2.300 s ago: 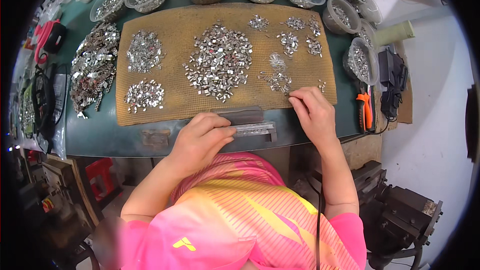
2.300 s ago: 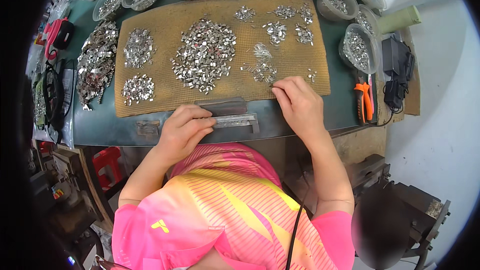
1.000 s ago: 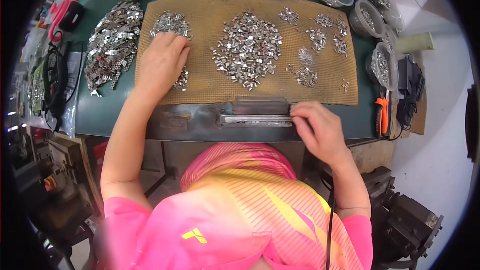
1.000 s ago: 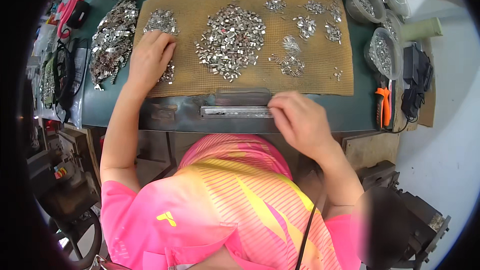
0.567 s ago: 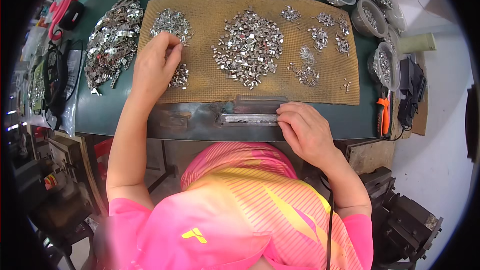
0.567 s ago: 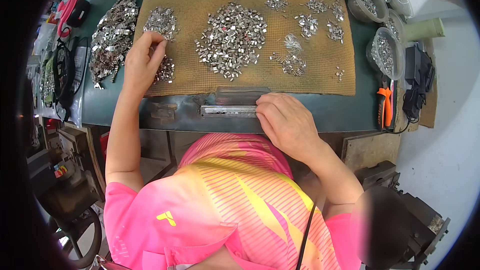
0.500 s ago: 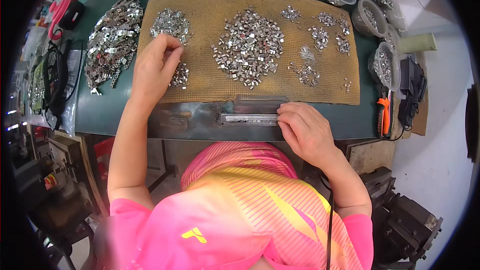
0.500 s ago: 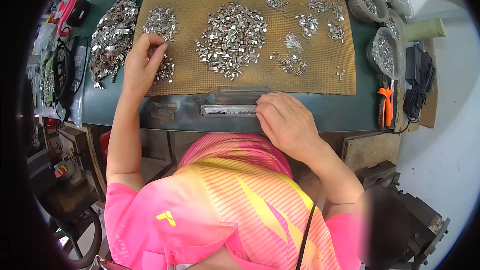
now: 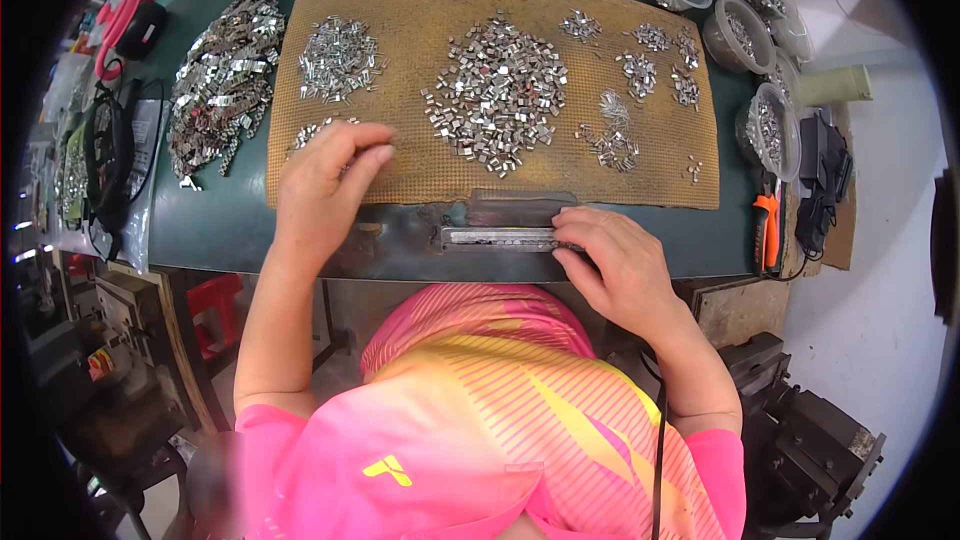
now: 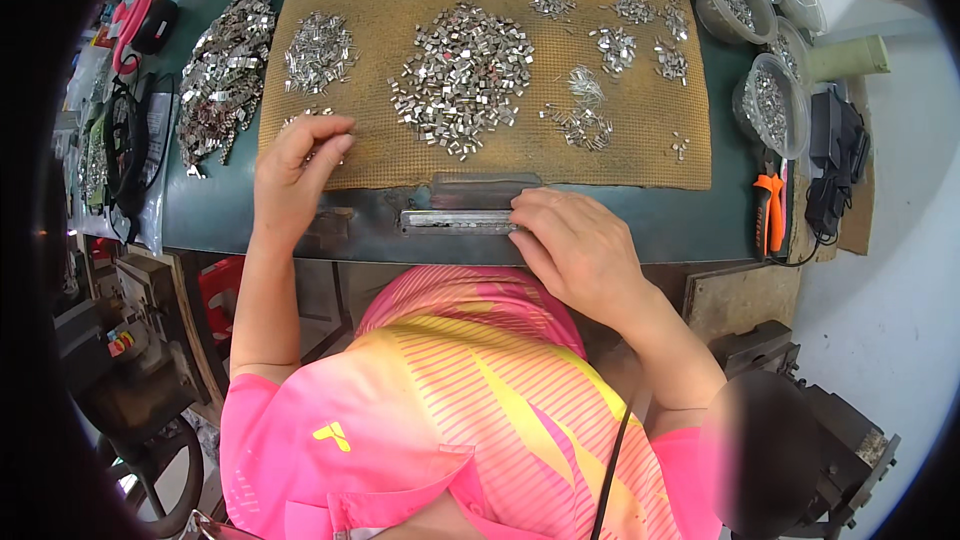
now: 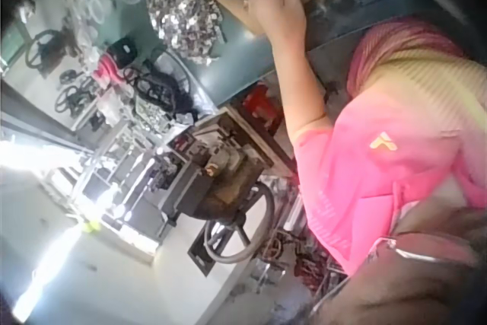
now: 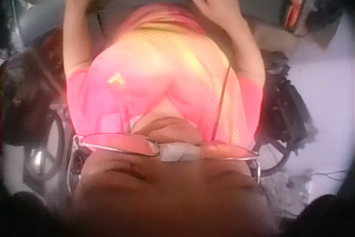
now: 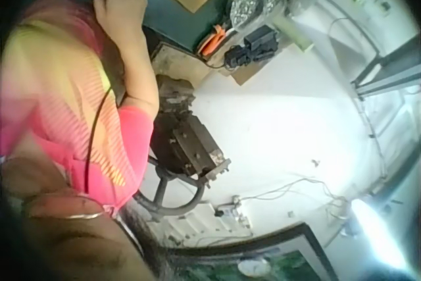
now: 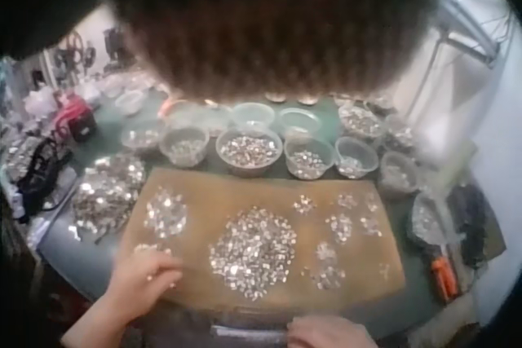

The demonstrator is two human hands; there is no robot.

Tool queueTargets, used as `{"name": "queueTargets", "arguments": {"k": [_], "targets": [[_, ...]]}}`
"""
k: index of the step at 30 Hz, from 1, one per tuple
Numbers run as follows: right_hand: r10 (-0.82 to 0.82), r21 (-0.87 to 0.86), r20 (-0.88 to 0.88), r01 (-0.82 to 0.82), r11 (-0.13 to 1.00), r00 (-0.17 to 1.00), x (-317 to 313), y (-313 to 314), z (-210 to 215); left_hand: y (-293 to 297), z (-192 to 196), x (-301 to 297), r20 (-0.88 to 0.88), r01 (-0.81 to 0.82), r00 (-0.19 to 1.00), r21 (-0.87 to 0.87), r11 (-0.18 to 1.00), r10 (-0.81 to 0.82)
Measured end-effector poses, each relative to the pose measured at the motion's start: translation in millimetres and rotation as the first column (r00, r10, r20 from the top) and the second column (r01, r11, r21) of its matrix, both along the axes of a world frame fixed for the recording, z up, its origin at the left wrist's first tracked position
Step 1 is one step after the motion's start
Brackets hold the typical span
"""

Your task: The person arranges small metal components on a template board by hand, then processes them with a manual press.

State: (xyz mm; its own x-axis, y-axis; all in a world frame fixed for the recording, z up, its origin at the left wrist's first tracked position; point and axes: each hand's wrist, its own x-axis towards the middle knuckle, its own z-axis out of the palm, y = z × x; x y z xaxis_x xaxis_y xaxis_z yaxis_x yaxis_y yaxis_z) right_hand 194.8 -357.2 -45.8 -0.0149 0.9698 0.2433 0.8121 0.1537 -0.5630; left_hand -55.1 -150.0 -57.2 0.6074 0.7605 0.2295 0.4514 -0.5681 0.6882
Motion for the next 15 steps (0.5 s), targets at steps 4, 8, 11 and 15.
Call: {"name": "queueTargets", "arguments": {"k": [4,8,11,15], "targets": [[0.011,0.055,0.048,-0.014,0.998,0.999,-1,1,-5,-12,-3,10,0.054,0.096,0.993,0.094,0.991,-0.101],[0.018,0.027,-0.062,-0.016,1.000,0.998,11,-2,-4,-25,-4,23,0.101,0.184,0.975,0.119,0.976,-0.196],[-0.082,-0.024,-0.135,0.079,0.997,0.987,15,-9,-7,-35,-6,27,0.121,0.235,0.963,0.065,0.970,-0.241],[-0.075,0.032,-0.069,0.078,0.996,0.995,15,-14,-12,-52,-7,37,0.182,0.296,0.941,-0.027,0.955,-0.286]]}}
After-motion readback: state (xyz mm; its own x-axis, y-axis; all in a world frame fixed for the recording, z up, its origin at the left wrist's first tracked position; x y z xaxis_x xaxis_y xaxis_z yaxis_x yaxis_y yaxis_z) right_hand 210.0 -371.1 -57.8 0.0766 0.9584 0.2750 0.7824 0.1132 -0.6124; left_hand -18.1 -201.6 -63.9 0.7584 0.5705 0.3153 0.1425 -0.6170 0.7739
